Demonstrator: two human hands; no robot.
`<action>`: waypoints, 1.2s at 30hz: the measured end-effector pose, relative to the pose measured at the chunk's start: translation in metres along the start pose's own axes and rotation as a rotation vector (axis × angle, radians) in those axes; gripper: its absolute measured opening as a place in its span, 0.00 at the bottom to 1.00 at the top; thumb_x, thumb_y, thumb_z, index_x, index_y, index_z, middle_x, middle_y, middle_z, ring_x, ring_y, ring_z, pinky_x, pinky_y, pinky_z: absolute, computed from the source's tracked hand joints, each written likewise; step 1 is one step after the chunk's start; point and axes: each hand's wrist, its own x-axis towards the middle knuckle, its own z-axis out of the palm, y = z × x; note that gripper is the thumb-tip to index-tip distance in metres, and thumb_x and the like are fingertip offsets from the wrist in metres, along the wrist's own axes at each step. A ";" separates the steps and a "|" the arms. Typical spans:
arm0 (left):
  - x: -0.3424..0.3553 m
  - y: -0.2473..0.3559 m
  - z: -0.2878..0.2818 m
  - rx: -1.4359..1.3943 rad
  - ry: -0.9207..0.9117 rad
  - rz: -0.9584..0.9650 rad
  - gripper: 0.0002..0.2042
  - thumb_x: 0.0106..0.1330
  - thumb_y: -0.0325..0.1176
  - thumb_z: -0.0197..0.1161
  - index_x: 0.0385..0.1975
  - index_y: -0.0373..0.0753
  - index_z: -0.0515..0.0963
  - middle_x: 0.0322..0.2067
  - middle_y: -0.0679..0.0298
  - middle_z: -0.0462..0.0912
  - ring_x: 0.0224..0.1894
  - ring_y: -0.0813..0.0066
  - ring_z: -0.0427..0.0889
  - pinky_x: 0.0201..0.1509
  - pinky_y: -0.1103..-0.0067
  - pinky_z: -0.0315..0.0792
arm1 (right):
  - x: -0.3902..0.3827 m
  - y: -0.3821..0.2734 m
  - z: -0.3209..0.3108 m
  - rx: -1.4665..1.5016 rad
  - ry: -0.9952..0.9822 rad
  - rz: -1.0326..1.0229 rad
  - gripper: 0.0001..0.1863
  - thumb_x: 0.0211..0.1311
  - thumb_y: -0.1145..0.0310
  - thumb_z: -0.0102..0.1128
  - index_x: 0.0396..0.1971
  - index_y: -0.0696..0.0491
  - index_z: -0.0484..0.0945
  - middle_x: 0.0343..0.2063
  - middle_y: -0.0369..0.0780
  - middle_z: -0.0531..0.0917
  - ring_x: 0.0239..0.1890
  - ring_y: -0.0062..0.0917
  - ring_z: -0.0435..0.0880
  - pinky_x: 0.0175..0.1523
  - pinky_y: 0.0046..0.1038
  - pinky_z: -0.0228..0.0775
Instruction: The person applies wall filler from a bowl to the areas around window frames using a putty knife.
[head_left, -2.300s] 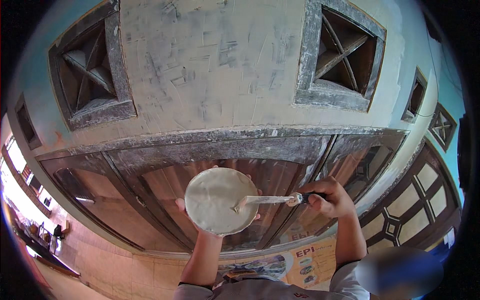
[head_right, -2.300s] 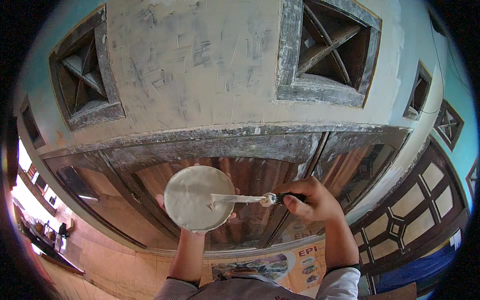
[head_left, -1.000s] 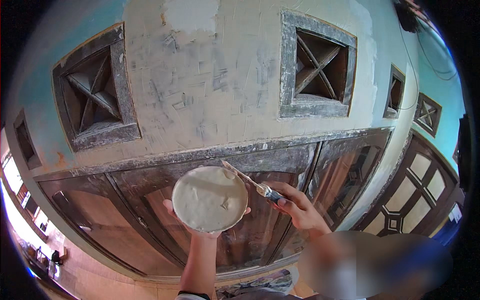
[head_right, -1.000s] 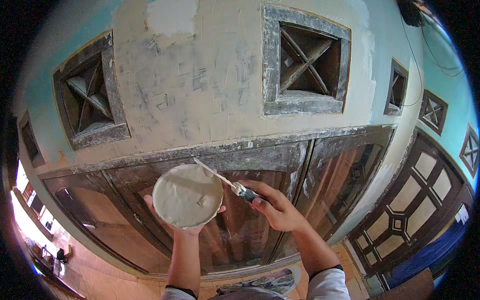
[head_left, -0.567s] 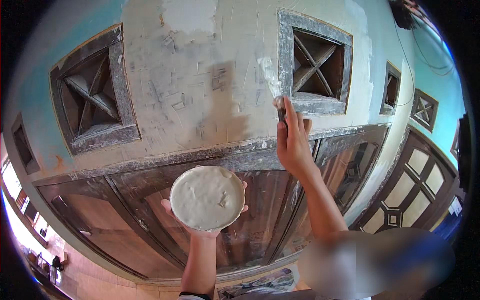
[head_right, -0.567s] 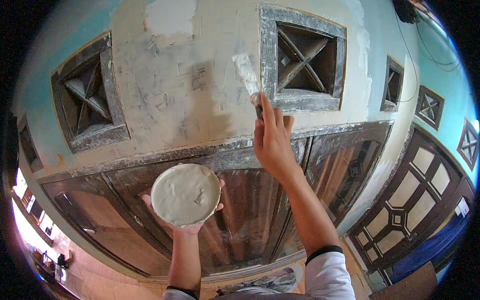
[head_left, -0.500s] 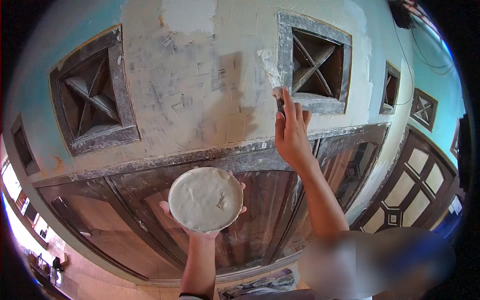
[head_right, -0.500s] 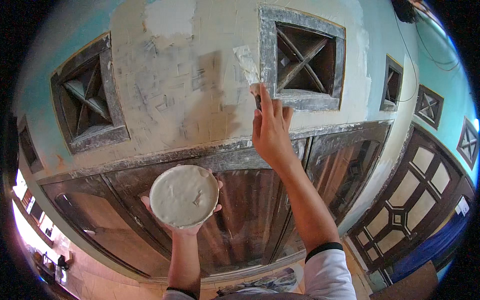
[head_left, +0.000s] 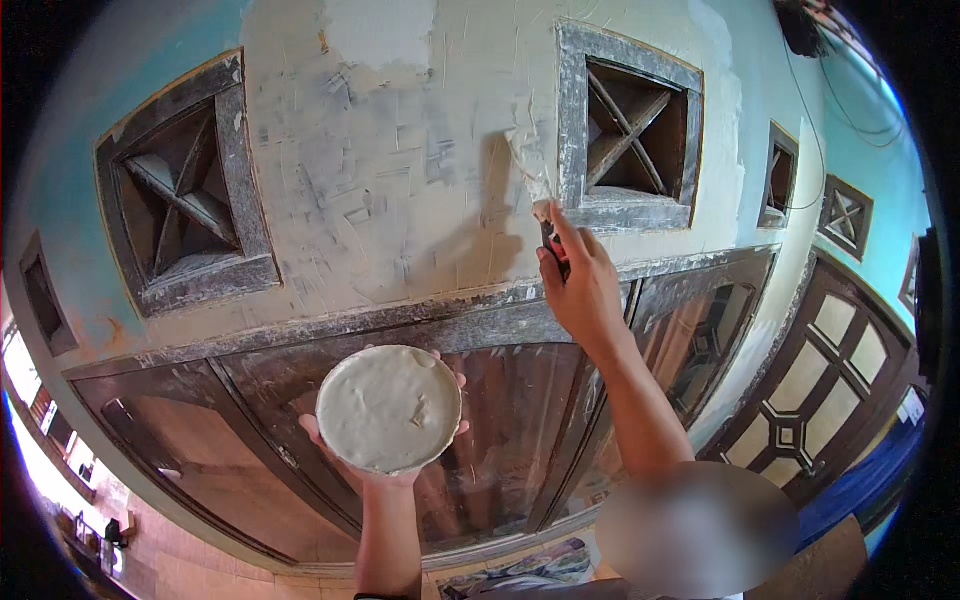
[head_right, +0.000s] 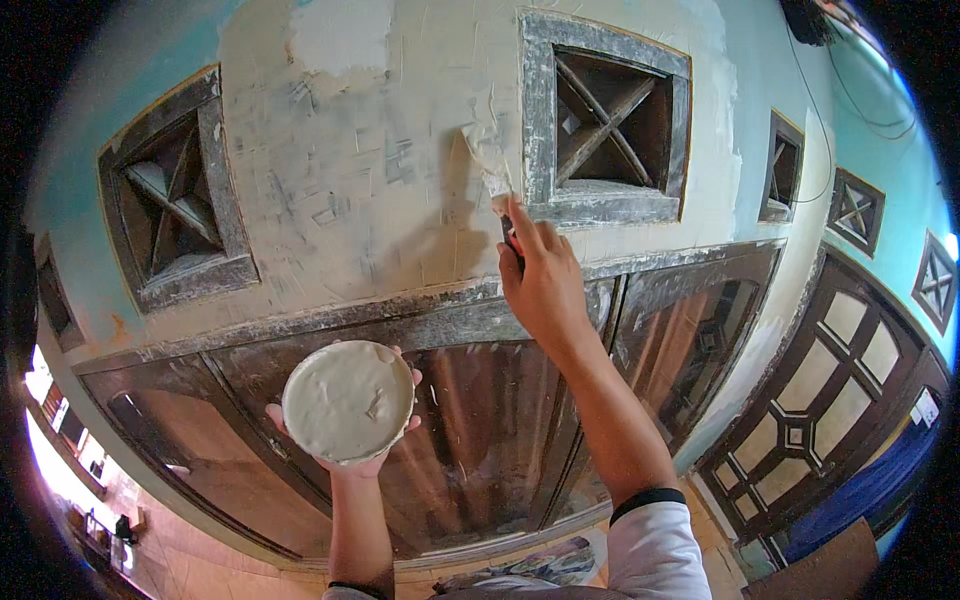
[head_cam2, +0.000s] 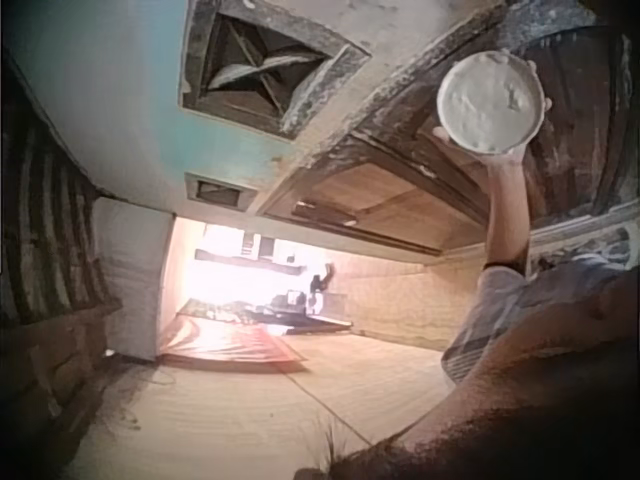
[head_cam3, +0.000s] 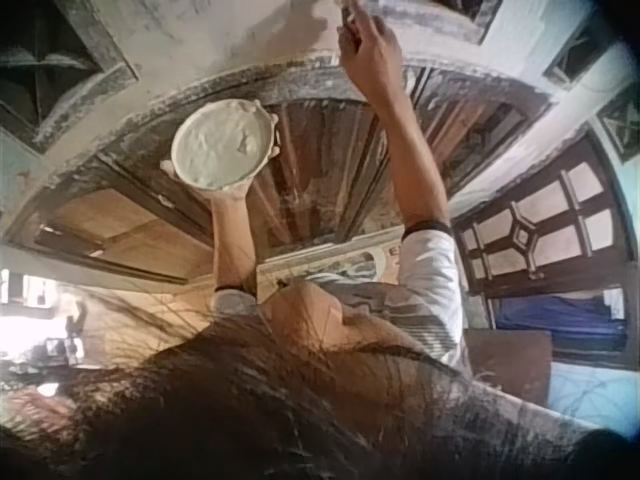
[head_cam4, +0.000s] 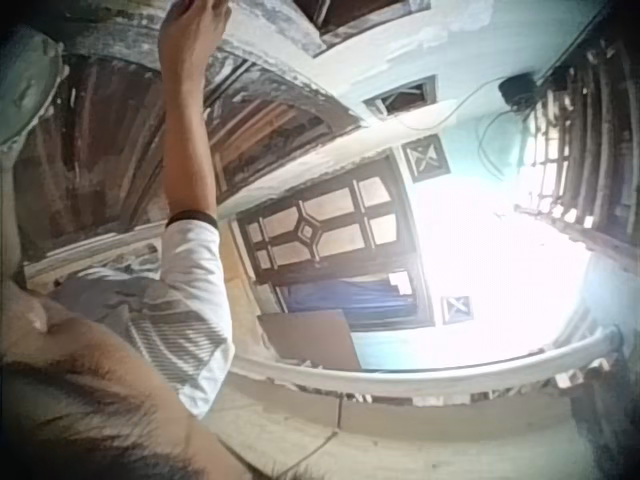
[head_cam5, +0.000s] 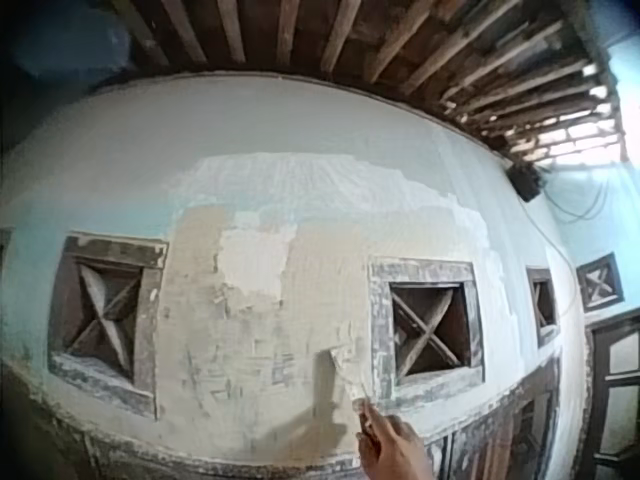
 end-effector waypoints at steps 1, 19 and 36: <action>0.001 0.003 0.001 0.002 -0.019 0.009 0.59 0.51 0.78 0.62 0.73 0.36 0.55 0.70 0.35 0.54 0.68 0.21 0.56 0.55 0.28 0.68 | 0.007 -0.003 -0.003 0.065 0.017 0.007 0.32 0.65 0.72 0.62 0.69 0.53 0.66 0.36 0.47 0.80 0.38 0.43 0.81 0.44 0.42 0.75; -0.005 0.048 0.050 0.034 -0.077 0.186 0.54 0.61 0.68 0.63 0.76 0.37 0.44 0.74 0.35 0.38 0.74 0.25 0.37 0.65 0.29 0.57 | 0.039 -0.011 -0.013 0.151 0.063 -0.001 0.30 0.66 0.72 0.62 0.67 0.53 0.66 0.34 0.51 0.80 0.36 0.48 0.82 0.41 0.44 0.75; -0.013 0.044 0.040 0.064 -0.134 0.203 0.55 0.60 0.70 0.61 0.76 0.39 0.43 0.74 0.35 0.37 0.73 0.23 0.42 0.63 0.29 0.60 | 0.051 -0.010 -0.004 0.069 0.005 0.007 0.33 0.65 0.70 0.63 0.69 0.53 0.64 0.34 0.52 0.80 0.36 0.49 0.82 0.41 0.45 0.76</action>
